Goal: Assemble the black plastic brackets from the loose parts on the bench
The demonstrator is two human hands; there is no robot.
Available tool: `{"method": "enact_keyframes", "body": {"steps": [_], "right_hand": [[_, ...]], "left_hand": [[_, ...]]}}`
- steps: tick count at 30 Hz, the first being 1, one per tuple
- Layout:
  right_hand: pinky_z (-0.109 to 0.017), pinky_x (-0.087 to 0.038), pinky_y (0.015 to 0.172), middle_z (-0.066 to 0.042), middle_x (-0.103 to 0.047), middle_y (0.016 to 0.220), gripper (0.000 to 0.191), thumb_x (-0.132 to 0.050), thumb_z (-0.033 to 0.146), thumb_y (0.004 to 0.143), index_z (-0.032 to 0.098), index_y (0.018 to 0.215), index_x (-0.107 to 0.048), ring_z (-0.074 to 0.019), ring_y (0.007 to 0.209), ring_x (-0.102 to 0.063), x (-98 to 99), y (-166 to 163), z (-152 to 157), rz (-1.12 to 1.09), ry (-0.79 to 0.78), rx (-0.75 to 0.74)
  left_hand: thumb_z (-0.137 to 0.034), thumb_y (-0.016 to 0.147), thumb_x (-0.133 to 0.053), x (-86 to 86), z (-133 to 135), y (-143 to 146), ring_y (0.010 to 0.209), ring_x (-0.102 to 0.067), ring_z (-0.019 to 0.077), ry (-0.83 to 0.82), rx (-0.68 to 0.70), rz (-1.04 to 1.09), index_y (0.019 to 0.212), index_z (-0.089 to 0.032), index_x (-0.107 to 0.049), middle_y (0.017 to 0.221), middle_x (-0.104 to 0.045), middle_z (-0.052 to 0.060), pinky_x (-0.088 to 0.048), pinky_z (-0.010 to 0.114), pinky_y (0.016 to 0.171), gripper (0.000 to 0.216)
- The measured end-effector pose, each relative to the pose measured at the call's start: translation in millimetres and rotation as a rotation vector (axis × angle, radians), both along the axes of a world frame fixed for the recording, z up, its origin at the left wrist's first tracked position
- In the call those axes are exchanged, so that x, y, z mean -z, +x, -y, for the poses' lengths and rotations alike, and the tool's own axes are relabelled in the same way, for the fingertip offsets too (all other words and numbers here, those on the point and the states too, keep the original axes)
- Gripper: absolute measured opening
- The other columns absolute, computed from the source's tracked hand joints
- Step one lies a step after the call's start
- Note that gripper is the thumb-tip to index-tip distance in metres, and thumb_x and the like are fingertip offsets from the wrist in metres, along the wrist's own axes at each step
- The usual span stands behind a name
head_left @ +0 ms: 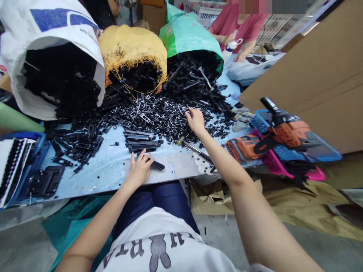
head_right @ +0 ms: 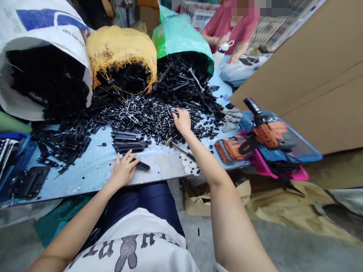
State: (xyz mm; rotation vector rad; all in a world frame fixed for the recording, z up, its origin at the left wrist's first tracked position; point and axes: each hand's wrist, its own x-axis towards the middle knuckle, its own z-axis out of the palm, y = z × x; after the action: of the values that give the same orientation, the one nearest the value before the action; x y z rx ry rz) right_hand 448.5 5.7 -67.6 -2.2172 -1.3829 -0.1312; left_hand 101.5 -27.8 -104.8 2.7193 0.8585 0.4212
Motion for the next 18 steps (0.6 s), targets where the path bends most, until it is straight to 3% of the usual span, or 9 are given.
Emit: {"method": "enact_keyframes", "body": {"steps": [3,6,10,14,16,18], "right_hand": [[-0.036,-0.033,0.100,-0.017,-0.048,0.122,0.043,-0.045,0.029,0.093,0.007,0.130,-0.046,-0.0267,0.115,-0.041,-9.4,41.8,-32.0,0.078,-0.122,0.131],[-0.039,-0.035,0.096,-0.020,-0.047,0.123,0.048,-0.046,0.029,0.093,0.006,0.135,-0.039,-0.0293,0.115,-0.041,-15.1,54.4,-62.2,0.111,-0.260,0.188],[-0.037,-0.040,0.088,-0.020,-0.055,0.111,0.039,-0.046,0.018,0.090,0.005,0.127,-0.047,-0.0283,0.103,-0.051,-26.7,53.3,-83.0,0.090,-0.387,0.158],[-0.039,-0.039,0.089,-0.021,-0.055,0.110,0.031,-0.038,0.016,0.091,0.004,0.111,-0.058,-0.0293,0.102,-0.051,-47.9,43.9,-56.2,0.142,-0.331,0.142],[-0.042,-0.039,0.090,-0.020,-0.056,0.109,0.032,-0.039,0.021,0.090,0.006,0.110,-0.059,-0.0304,0.102,-0.052,-55.6,30.8,-22.0,0.147,-0.224,0.134],[-0.041,-0.039,0.091,-0.016,-0.058,0.110,0.034,-0.043,0.025,0.089,0.009,0.114,-0.059,-0.0282,0.102,-0.053,-56.7,9.0,20.8,0.048,-0.062,0.054]], "left_hand": [[-0.015,0.088,-0.043,-2.9,-15.3,10.4,0.100,-0.053,0.0214,0.018,0.154,-0.120,0.117,-0.023,-0.057,0.100,-0.061,0.008,-0.025,0.056,0.105,0.034],[-0.018,0.086,-0.048,-3.0,-18.6,24.2,0.090,-0.052,0.0201,0.061,0.147,-0.162,0.118,-0.018,-0.055,0.093,-0.060,0.008,-0.041,0.040,0.090,0.033],[-0.019,0.086,-0.048,-3.6,-13.2,28.8,0.089,-0.051,0.0208,0.127,0.097,-0.177,0.119,-0.019,-0.055,0.091,-0.057,0.009,-0.043,0.035,0.078,0.034],[-0.020,0.084,-0.051,-1.9,-13.4,10.8,0.087,-0.051,0.0210,0.103,0.023,-0.192,0.121,-0.018,-0.054,0.089,-0.056,0.009,-0.043,0.034,0.076,0.037],[-0.024,0.082,-0.054,0.1,-15.8,2.3,0.091,-0.052,0.0225,0.008,-0.002,-0.126,0.123,-0.017,-0.052,0.095,-0.057,0.010,-0.045,0.036,0.079,0.042],[-0.032,0.083,-0.055,0.5,-18.9,1.5,0.097,-0.053,0.0226,-0.160,-0.055,0.072,0.128,-0.017,-0.048,0.104,-0.057,0.011,-0.046,0.037,0.084,0.048]]}}
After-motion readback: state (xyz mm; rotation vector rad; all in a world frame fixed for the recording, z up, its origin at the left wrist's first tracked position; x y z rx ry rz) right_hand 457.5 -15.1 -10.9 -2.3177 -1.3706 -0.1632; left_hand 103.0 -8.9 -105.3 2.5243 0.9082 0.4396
